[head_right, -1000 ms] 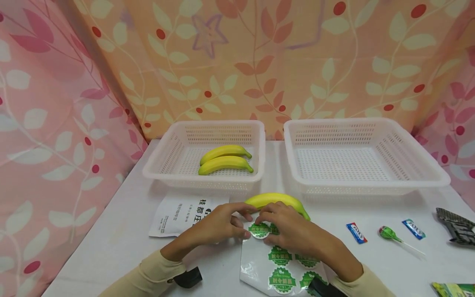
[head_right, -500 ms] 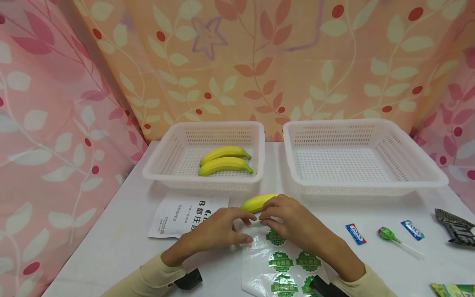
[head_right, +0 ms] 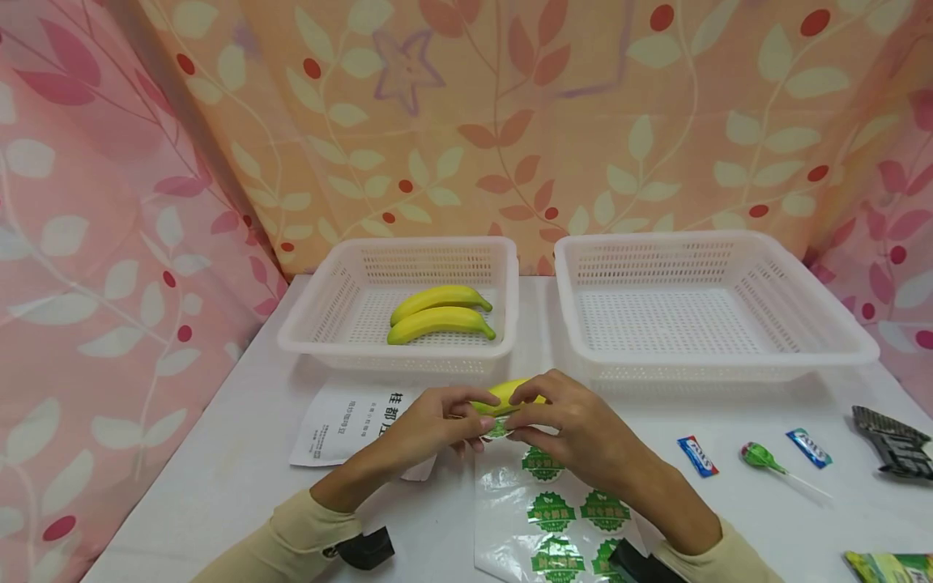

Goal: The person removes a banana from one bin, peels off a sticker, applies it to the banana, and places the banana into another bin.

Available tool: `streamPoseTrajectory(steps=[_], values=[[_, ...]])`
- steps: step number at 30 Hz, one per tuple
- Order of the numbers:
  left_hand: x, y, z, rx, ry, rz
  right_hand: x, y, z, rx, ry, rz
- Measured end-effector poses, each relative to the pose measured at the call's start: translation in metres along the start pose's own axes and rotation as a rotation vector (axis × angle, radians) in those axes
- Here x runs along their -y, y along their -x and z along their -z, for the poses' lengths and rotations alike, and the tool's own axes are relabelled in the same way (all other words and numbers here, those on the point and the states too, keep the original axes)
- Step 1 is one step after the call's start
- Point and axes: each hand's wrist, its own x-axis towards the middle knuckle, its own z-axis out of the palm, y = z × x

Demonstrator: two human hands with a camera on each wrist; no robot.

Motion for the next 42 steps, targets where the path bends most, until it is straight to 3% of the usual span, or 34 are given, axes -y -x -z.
streamPoseTrajectory(steps=[5, 9, 13, 20, 27, 34, 42], values=[[0.005, -0.001, -0.002, -0.112, -0.152, -0.14, 0.001, 0.001, 0.002, 0.098, 0.006, -0.131], [0.008, -0.001, -0.006, -0.204, -0.31, -0.288, 0.001, -0.001, 0.005, 0.147, -0.039, -0.323], [0.008, -0.002, -0.008, -0.234, -0.407, -0.35, 0.0, -0.001, 0.008, 0.191, -0.112, -0.466], [0.008, -0.003, -0.008, -0.247, -0.53, -0.375, -0.011, 0.0, 0.006, 0.187, -0.126, -0.452], [0.008, -0.001, -0.008, -0.271, -0.691, -0.362, -0.018, 0.001, 0.011, 0.158, -0.071, -0.571], [0.005, -0.006, -0.008, -0.197, -0.681, -0.305, -0.026, 0.003, 0.012, 0.145, -0.124, -0.732], [-0.001, -0.031, -0.017, -0.135, -0.749, -0.251, -0.034, 0.008, 0.009, 0.143, -0.209, -0.782]])
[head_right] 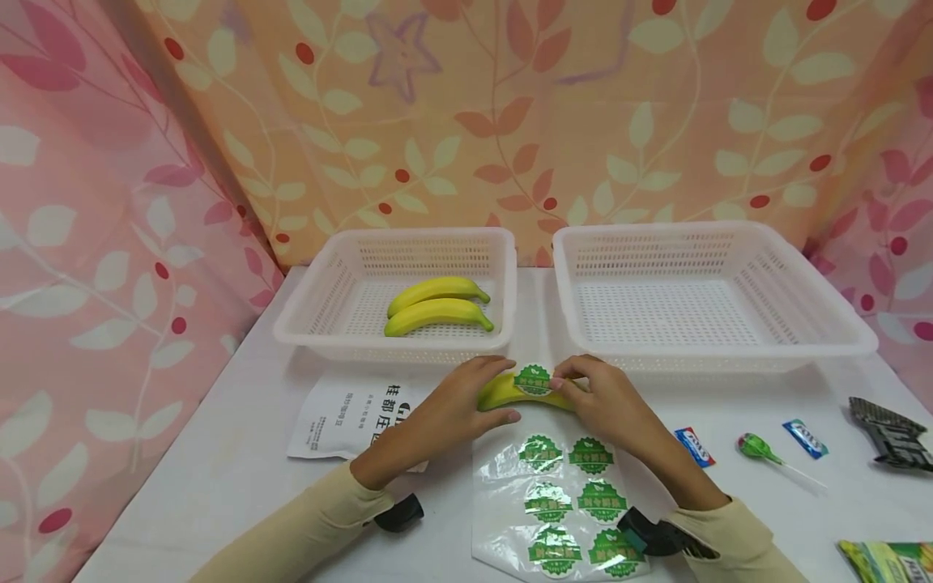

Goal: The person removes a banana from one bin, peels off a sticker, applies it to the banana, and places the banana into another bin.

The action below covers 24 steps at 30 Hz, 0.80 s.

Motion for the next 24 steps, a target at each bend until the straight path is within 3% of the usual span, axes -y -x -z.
streamPoseTrajectory(steps=[7, 16, 24], values=[[0.001, -0.021, -0.008, 0.044, -0.065, 0.04, -0.006, -0.003, -0.004, 0.017, -0.026, -0.016], [-0.001, -0.029, -0.012, 0.028, -0.087, 0.045, -0.007, -0.002, -0.004, 0.034, -0.027, -0.024], [0.0, -0.031, -0.015, 0.009, -0.099, 0.028, -0.004, -0.002, -0.002, -0.018, 0.106, 0.01]])
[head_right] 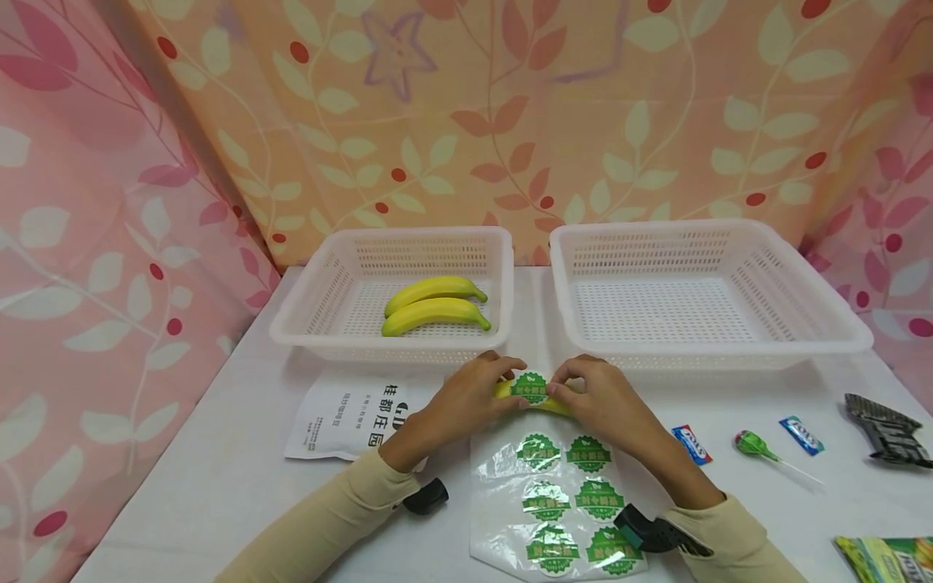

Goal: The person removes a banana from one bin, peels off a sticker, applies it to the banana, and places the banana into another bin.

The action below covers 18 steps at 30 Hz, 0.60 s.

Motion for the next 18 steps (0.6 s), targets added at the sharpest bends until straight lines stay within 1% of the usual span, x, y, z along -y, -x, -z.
streamPoseTrajectory(steps=[2, 5, 7, 10, 13, 18], values=[[0.0, 0.0, 0.0, 0.002, 0.002, -0.001, 0.001, 0.0, 0.001, -0.019, 0.033, 0.02], [0.0, -0.001, 0.0, 0.0, -0.001, -0.002, 0.003, 0.001, 0.002, -0.033, 0.029, 0.067], [0.001, -0.001, 0.0, -0.003, 0.001, -0.002, 0.004, 0.002, 0.001, -0.018, 0.006, 0.109], [0.0, 0.0, 0.0, -0.007, -0.011, -0.002, 0.005, 0.003, -0.003, 0.04, -0.015, 0.153], [-0.001, 0.001, -0.001, -0.012, -0.027, -0.003, 0.004, 0.003, -0.007, 0.077, 0.017, 0.175], [0.0, 0.001, -0.002, -0.018, -0.043, -0.012, 0.001, 0.002, -0.01, 0.058, 0.078, 0.19]])
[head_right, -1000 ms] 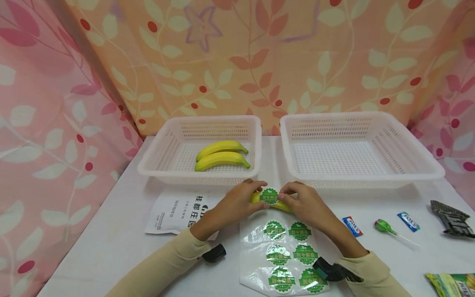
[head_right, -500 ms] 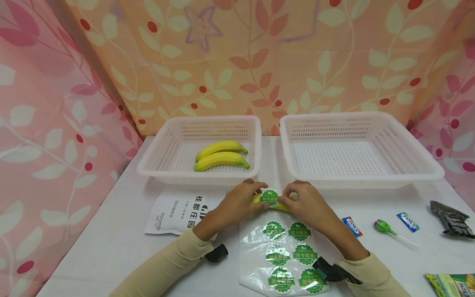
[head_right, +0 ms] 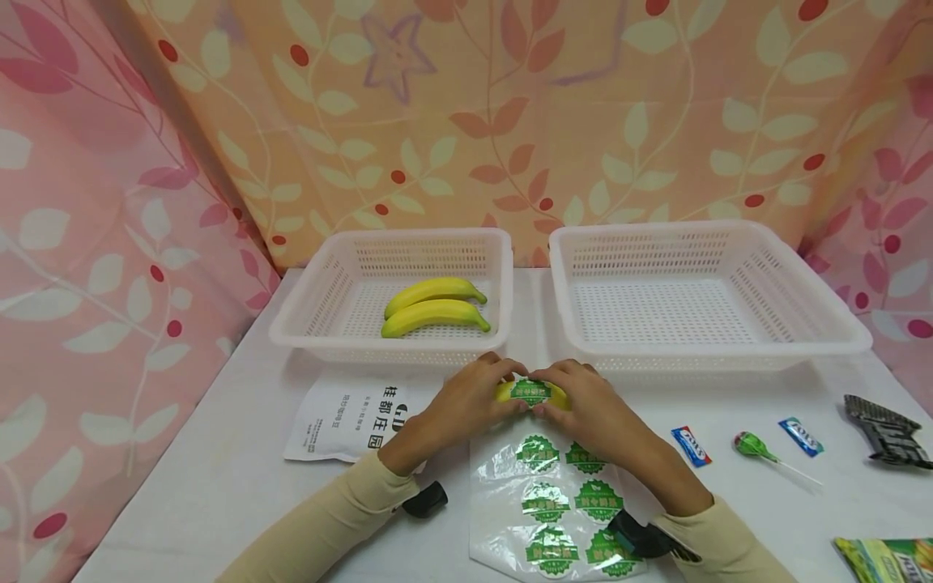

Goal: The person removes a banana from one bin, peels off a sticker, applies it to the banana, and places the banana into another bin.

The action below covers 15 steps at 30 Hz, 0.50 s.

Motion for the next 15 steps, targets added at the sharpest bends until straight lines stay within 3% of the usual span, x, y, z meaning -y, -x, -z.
streamPoseTrajectory(steps=[15], values=[[-0.0013, 0.0004, -0.0012, 0.014, -0.021, -0.002, 0.0019, 0.0005, -0.0039, -0.008, 0.117, -0.073]])
